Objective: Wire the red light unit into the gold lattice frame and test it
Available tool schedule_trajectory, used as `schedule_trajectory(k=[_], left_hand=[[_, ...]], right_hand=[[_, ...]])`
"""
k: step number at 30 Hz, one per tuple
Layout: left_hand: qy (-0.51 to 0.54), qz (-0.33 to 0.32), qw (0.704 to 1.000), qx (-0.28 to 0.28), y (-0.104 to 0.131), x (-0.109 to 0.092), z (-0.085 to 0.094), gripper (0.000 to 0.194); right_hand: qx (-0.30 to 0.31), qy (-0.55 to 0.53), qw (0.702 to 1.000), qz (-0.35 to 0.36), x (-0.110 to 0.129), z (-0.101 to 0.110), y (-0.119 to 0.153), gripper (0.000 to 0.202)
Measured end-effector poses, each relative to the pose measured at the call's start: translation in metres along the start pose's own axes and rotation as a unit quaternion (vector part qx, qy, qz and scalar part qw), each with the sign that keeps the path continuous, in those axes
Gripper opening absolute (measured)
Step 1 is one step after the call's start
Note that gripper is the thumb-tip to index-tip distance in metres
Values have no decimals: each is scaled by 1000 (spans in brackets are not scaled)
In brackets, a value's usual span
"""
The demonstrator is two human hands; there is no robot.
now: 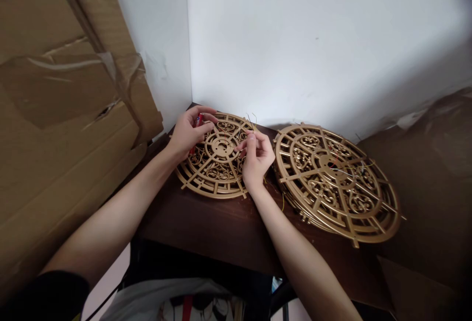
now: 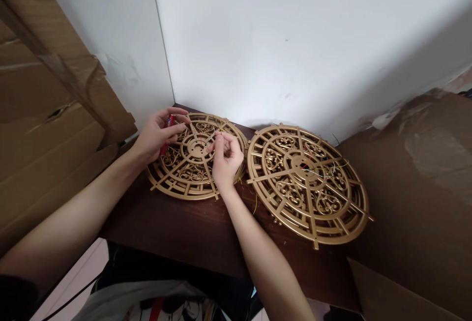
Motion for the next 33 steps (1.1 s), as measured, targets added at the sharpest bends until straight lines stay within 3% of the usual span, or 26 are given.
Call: schedule_trajectory(k=[3, 7, 10, 13, 16, 21, 28, 33], left_hand=[[-168, -72, 980, 73, 2, -1, -3, 27], [-378, -145, 892, 200, 9, 3, -12, 23], [-455, -165, 839, 247, 14, 5, -17, 29], [-483, -178, 812, 275, 17, 7, -20, 32], [-482, -200, 803, 287, 18, 8, -20, 27], [-464, -203, 817, 277, 17, 11, -19, 21], [-445, -177, 853, 210, 12, 8, -13, 16], [-510, -151, 831, 165, 9, 5, -5, 20]], right_hand=[[2, 21, 1000, -4, 0, 0, 0, 16], [10, 16, 1000, -12, 0, 0, 0, 17], [19, 12, 1000, -16, 0, -1, 0, 16], [36, 4, 999, -14, 1, -2, 0, 15], [46, -6, 999, -18, 1, -3, 0, 15], [48, -2, 998, -32, 0, -3, 0, 17], [46, -10, 998, -30, 0, -2, 0, 18], [46, -10, 997, -63, -2, -1, -1, 21]])
Point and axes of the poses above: each hand's wrist, its own y-axis away from the middle knuckle, its own z-axis out of the back of the hand, x = y × z, the point moved 3 cm from there along -y, towards the middle knuckle, and after that the axes turned 12 degrees about -z, right-handed, at the moved point
